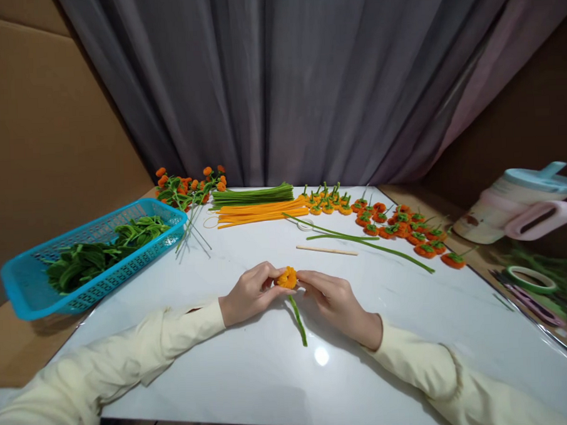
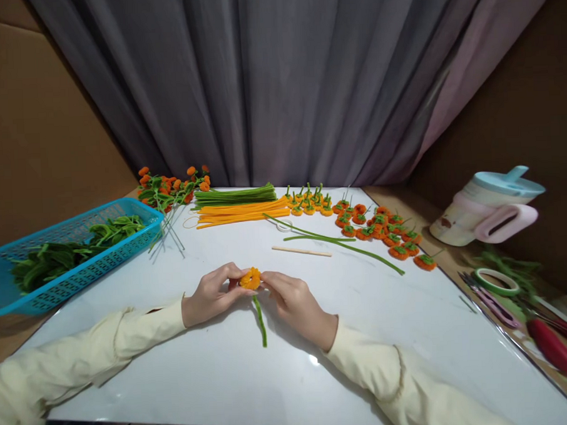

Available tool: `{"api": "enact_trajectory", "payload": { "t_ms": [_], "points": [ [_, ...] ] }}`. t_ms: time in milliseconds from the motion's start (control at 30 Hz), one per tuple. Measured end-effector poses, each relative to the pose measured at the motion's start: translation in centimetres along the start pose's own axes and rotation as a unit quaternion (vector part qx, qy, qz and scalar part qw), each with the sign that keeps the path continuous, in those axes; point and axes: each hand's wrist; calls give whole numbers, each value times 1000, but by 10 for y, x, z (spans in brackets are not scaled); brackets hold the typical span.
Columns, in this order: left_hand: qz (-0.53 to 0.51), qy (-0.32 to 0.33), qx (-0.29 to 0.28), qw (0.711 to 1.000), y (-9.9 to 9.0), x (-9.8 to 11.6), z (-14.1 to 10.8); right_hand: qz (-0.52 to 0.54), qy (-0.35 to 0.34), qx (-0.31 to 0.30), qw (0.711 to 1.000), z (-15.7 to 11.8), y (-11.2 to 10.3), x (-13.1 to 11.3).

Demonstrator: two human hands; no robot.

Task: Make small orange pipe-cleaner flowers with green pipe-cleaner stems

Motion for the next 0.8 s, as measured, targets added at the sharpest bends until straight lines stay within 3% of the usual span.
{"api": "enact_trajectory", "payload": {
  "t_ms": [333, 633, 800],
  "points": [
    [9, 15, -11, 1000, 1, 1, 1, -3, -37, -39, 999, 2, -3, 2],
    [12, -7, -56, 998, -3, -4, 3, -6, -9, -41, 999, 6, -6, 2],
    [-9, 55, -82, 995, -13, -13, 13, 4, -10, -41, 999, 6, -8, 1]
  ]
}}
Point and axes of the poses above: each hand's wrist, its own z-axis towards the middle knuckle, its own y-axis out of the palm, x = y × z, and after that the axes turned 5 degrees about -y, right-handed
